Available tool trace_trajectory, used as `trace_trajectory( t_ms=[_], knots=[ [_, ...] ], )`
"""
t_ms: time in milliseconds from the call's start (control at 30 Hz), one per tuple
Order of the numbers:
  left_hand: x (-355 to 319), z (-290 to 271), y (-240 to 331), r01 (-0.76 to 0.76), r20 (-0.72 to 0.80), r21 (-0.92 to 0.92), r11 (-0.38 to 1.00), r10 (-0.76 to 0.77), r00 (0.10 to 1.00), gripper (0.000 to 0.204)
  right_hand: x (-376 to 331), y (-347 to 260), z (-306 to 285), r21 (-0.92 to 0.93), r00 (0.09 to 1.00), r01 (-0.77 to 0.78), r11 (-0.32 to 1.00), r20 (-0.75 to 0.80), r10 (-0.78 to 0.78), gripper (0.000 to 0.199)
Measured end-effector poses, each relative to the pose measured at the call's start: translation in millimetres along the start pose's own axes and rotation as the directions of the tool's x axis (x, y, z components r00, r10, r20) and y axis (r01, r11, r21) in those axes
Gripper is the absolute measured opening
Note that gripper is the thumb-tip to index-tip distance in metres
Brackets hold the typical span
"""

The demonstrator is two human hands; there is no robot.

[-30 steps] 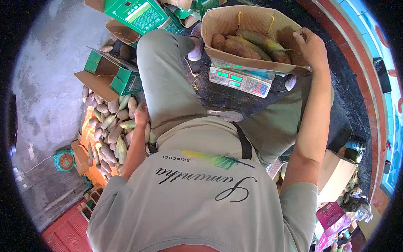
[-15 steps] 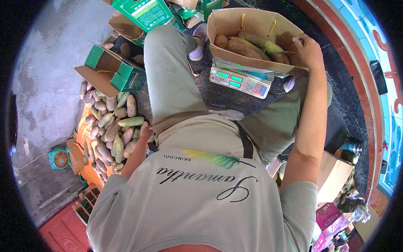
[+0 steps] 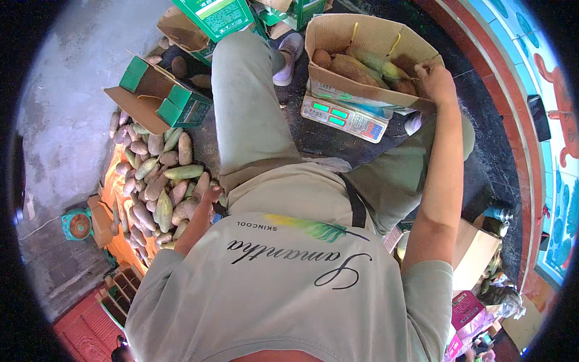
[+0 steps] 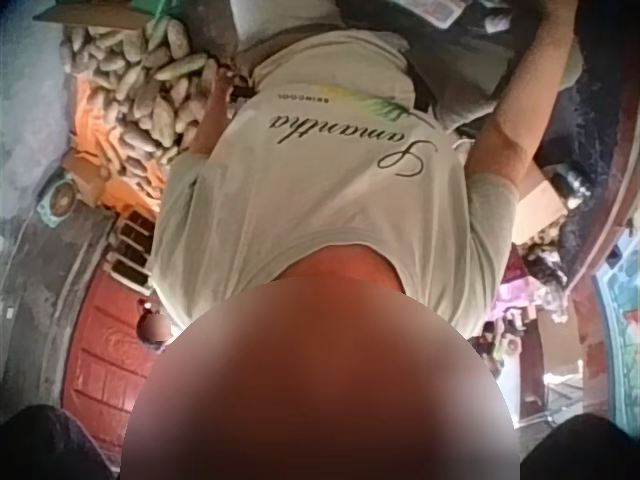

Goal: Sorting vegetables from a pile on the floor into bags and boxes, weighing them on a scale.

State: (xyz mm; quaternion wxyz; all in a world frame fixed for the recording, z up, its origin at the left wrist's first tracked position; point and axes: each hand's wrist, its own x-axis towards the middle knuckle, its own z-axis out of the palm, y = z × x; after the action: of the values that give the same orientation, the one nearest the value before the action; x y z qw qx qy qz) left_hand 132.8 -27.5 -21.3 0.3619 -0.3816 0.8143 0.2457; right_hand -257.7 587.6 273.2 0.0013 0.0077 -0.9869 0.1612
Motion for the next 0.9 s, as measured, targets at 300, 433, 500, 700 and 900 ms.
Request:
trace_trajectory(
  t_ms=[300,433,500,700,900],
  knots=[
    [-10,17,-8,0.058,-0.002,-0.273,0.96,-0.061,0.998,0.057,-10,-14,11,-0.092,0.994,0.052,0.994,0.103,-0.042,0.027],
    [4,33,-24,0.028,0.023,-0.327,0.945,-0.022,1.0,0.061,-14,-22,16,-0.056,0.986,0.046,0.997,0.16,-0.036,0.028],
    [9,40,-21,0.029,0.055,-0.28,0.96,-0.014,0.998,0.061,-17,-20,18,-0.07,0.975,0.056,0.996,0.218,-0.039,0.028],
    [29,61,-71,-0.094,0.063,-0.343,0.935,0.123,0.99,0.061,-16,-39,28,-0.036,0.954,0.049,0.998,0.297,-0.036,0.027],
    [22,26,35,-0.143,0.102,-0.024,0.99,0.144,0.984,0.04,-29,-16,25,-0.097,0.976,0.059,0.994,0.215,-0.037,0.026]
  ],
)
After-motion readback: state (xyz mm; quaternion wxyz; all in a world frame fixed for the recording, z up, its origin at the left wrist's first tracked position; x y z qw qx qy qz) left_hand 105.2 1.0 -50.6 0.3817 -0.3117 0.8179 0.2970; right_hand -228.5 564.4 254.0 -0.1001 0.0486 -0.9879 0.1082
